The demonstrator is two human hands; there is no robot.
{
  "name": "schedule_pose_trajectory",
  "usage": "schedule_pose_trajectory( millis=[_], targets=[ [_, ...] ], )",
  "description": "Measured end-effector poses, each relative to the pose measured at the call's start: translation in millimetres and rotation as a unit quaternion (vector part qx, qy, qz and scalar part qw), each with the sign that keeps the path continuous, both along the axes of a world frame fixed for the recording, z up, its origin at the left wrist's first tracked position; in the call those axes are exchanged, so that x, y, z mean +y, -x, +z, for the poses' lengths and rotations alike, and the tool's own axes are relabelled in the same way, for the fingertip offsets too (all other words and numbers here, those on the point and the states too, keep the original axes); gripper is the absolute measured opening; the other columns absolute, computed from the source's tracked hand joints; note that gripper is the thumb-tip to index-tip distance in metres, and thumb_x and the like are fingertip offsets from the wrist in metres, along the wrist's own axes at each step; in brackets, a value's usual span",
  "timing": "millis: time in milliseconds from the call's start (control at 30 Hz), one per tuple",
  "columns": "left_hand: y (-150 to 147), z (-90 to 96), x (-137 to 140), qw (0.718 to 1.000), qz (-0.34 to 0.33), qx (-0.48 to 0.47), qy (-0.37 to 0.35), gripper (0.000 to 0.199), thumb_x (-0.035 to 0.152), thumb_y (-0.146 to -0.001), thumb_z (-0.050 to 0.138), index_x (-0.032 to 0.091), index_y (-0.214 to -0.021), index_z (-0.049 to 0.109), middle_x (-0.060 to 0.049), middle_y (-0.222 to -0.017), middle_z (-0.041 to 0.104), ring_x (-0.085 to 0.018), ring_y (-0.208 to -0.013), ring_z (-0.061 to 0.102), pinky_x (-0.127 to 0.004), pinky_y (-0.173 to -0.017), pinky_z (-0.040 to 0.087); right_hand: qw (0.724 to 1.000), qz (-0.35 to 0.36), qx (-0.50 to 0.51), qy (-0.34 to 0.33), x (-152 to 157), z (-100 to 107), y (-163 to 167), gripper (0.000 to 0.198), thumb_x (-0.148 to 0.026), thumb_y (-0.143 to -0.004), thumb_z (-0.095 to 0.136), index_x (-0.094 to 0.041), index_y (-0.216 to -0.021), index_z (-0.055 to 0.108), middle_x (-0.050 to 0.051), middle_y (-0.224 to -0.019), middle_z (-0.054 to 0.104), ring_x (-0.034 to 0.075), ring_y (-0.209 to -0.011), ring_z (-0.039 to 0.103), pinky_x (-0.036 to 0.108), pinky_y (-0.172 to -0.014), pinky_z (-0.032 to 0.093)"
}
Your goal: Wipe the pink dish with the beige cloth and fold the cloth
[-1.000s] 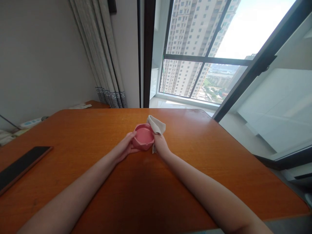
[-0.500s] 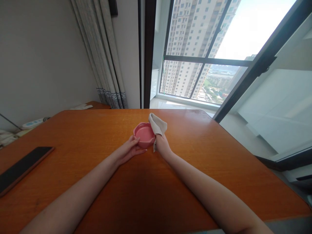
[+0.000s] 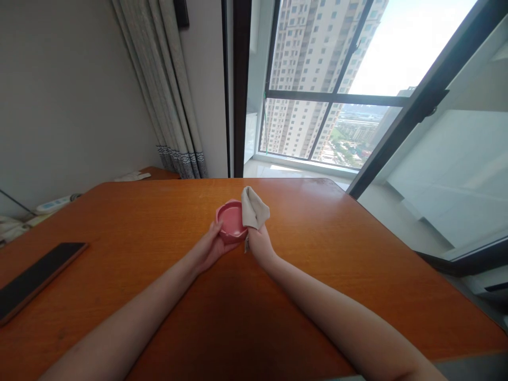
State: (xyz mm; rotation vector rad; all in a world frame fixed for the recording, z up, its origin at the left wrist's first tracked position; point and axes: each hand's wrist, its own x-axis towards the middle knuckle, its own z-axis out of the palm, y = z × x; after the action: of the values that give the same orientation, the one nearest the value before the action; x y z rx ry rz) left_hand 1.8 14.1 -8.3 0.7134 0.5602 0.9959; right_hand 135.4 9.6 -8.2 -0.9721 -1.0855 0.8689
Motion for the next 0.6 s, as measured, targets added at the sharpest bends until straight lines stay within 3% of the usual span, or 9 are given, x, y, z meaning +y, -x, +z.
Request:
schedule_pose_trajectory(
  millis=[167,333,467,600],
  targets=[
    [8,2.6,4,0.999,-0.01,0.037,0.013,0.053,0.052,-0.081,0.052,0.022,-0.125,0.05,-0.013,-0.123,0.057,-0.028,-0.108,0.059,-0.04,-0.083,0.053,0.998,0.034,-0.024,-0.041,15,10,-14,0.042,-0.04,-0.083,0.051,-0.024,-0.122,0.055,0.002,-0.111,0.066,0.022,-0.123,0.046,0.041,-0.106,0.032],
    [10,-3.3,8,0.996,0.002,0.088,0.001,0.047,0.034,-0.078,0.061,0.025,-0.123,0.052,-0.01,-0.125,0.056,-0.026,-0.102,0.061,-0.039,-0.073,0.057,0.994,0.1,-0.032,-0.024,20,6,-14,0.044,-0.042,-0.081,0.053,-0.026,-0.122,0.055,0.002,-0.11,0.066,0.022,-0.122,0.048,0.042,-0.105,0.034],
    [4,-6.3,10,0.995,0.084,0.057,0.015,0.046,0.034,-0.079,0.061,0.021,-0.122,0.051,-0.011,-0.117,0.061,-0.023,-0.098,0.063,-0.036,-0.076,0.056,0.998,0.061,-0.008,0.012,8,1,-1,0.052,-0.049,-0.079,0.055,-0.021,-0.123,0.054,0.007,-0.116,0.064,0.025,-0.125,0.044,0.045,-0.109,0.028],
    [-1,-4.0,5,0.99,0.126,0.03,-0.049,0.048,0.03,-0.078,0.064,0.024,-0.123,0.048,-0.008,-0.12,0.059,-0.02,-0.103,0.061,-0.034,-0.086,0.052,0.999,0.007,0.014,0.035,-3,0,11,0.054,-0.047,-0.081,0.053,-0.018,-0.126,0.05,0.008,-0.121,0.06,0.024,-0.127,0.041,0.045,-0.111,0.023]
  ],
)
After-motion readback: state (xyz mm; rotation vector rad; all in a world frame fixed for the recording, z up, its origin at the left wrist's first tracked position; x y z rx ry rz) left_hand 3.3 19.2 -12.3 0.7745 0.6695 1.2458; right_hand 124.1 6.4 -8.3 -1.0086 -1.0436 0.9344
